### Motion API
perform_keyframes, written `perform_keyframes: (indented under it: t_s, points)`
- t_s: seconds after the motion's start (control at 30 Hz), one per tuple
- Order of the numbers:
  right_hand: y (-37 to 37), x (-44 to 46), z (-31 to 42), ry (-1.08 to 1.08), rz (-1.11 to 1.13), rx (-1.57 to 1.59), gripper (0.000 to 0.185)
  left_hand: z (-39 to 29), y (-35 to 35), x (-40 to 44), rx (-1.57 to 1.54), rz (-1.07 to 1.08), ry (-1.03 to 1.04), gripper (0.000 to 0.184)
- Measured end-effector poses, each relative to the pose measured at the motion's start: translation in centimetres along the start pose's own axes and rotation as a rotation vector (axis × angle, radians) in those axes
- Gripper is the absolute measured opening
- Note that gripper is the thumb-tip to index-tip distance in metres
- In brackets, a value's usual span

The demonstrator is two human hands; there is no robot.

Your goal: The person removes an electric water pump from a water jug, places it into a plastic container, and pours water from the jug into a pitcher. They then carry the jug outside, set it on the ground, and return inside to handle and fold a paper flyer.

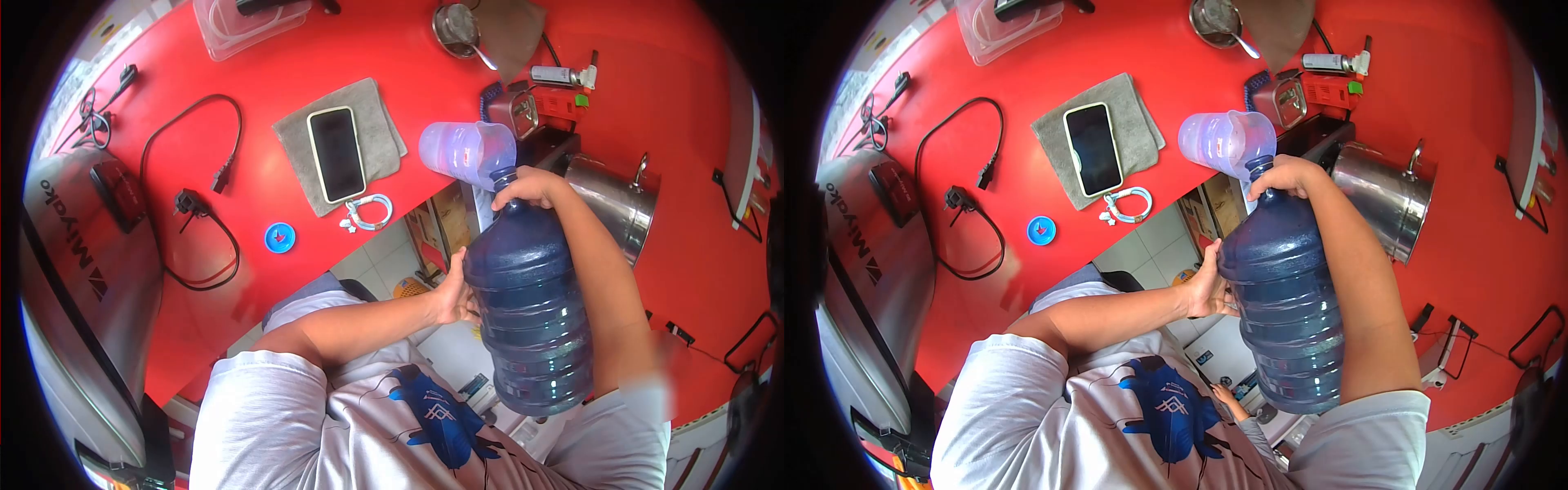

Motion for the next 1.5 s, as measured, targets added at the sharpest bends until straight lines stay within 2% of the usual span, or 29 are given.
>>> perform_keyframes:
  t_s: [0.1,0.2,0.23,0.33,0.4,0.5,0.57,0.6,0.67,0.73,0.8,0.83,0.87,0.9,0.93,0.97,1.0,1.03,1.1,1.17,1.2,1.23,1.27,1.3,1.37,1.43,1.5]
  points:
    - [0.2,-0.1,-2.4,-0.125,-0.071,0.071,0.046,-0.3,-1.2,0.0,0.108,-0.113,-0.004,0.106]
    - [1.1,-1.3,-4.7,-0.267,-0.268,0.099,0.045,-0.5,-2.3,0.1,0.25,-0.244,0.029,0.108]
    - [1.7,-2.8,-5.2,-0.307,-0.329,0.137,0.031,-0.7,-2.5,-0.1,0.285,-0.242,0.031,0.107]
    - [3.9,-6.0,-7.5,-0.409,-0.506,0.248,0.037,-0.4,-1.7,-1.1,0.342,-0.323,0.08,0.105]
    - [6.1,-8.0,-9.9,-0.503,-0.7,0.394,0.043,-0.4,-0.7,-2.2,0.444,-0.368,0.172,0.104]
    - [10.4,-11.2,-13.8,-0.473,-0.891,0.511,0.038,0.1,-2.5,-1.6,0.54,-0.348,0.21,0.098]
    - [14.3,-12.9,-15.8,-0.582,-0.955,0.732,0.03,0.6,-3.2,-1.7,0.536,-0.268,0.199,0.088]
    - [16.4,-13.3,-17.0,-0.578,-0.97,0.842,0.031,1.1,-4.8,-1.0,0.632,-0.289,0.21,0.08]
    - [21.3,-14.0,-19.2,-0.569,-1.05,0.998,0.035,2.4,-2.6,-2.4,0.681,-0.325,0.271,0.067]
    - [26.9,-14.1,-21.3,-0.619,-1.239,0.919,0.039,2.9,-5.9,-1.6,0.658,-0.267,0.196,0.056]
    - [33.2,-13.0,-23.1,-0.659,-1.293,1.151,0.039,3.3,-8.8,-1.7,0.823,-0.259,0.156,0.052]
    - [35.8,-13.0,-24.0,-0.665,-1.347,1.179,0.036,4.3,-7.8,-2.1,0.888,-0.236,0.106,0.051]
    - [38.7,-12.8,-24.6,-0.658,-1.375,1.255,0.033,6.0,-6.1,-3.0,1.042,-0.168,0.136,0.053]
    - [41.8,-12.6,-25.1,-0.65,-1.375,1.355,0.033,6.7,-7.8,-3.4,1.105,-0.186,0.085,0.057]
    - [44.6,-12.8,-25.3,-0.644,-1.391,1.391,0.036,7.6,-9.1,-4.4,1.159,-0.276,0.003,0.062]
    - [47.4,-12.8,-25.4,-0.642,-1.42,1.433,0.04,9.9,-7.6,-5.8,1.16,-0.323,-0.105,0.066]
    - [49.9,-13.1,-25.8,-0.602,-1.44,1.483,0.041,11.0,-8.8,-6.7,1.199,-0.357,-0.167,0.068]
    - [52.4,-13.5,-26.2,-0.571,-1.454,1.528,0.042,11.8,-10.4,-7.6,1.265,-0.542,-0.272,0.067]
    - [57.6,-13.0,-26.9,-0.44,-1.494,1.625,0.043,14.3,-12.6,-8.9,1.294,-0.515,-0.386,0.064]
    - [62.5,-13.1,-27.6,-0.25,-1.465,1.73,0.045,14.8,-17.5,-9.2,1.447,-0.538,-0.482,0.06]
    - [64.6,-13.5,-27.7,-0.146,-1.423,1.791,0.046,17.3,-15.9,-9.7,1.642,-0.602,-0.492,0.053]
    - [66.5,-13.9,-27.5,-0.039,-1.477,1.813,0.048,18.8,-16.7,-9.8,1.771,-0.347,-0.422,0.042]
    - [68.5,-14.3,-27.3,0.043,-1.492,1.837,0.048,19.8,-17.4,-10.1,1.96,-0.275,-0.378,0.039]
    - [70.1,-15.3,-27.1,0.128,-1.504,1.859,0.048,21.2,-17.6,-10.0,1.959,-0.053,-0.351,0.045]
    - [73.0,-16.7,-26.4,0.229,-1.533,1.928,0.05,30.1,-9.8,-11.6,2.076,0.056,-0.51,0.064]
    - [75.2,-18.0,-25.2,0.349,-1.595,1.982,0.049,33.6,-10.7,-10.5,2.125,0.668,-0.563,0.075]
    - [76.7,-18.3,-24.6,0.411,-1.669,1.968,0.055,37.9,-9.5,-11.3,2.145,0.954,-0.768,0.082]
Point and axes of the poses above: each hand's wrist, its own x-axis towards the middle knuckle, its own y-axis out of the palm, z = x × y, the point moved 1 cm from there along x, towards the middle knuckle, and after that the axes turned 3 degrees about x, right-handed, at the moved point
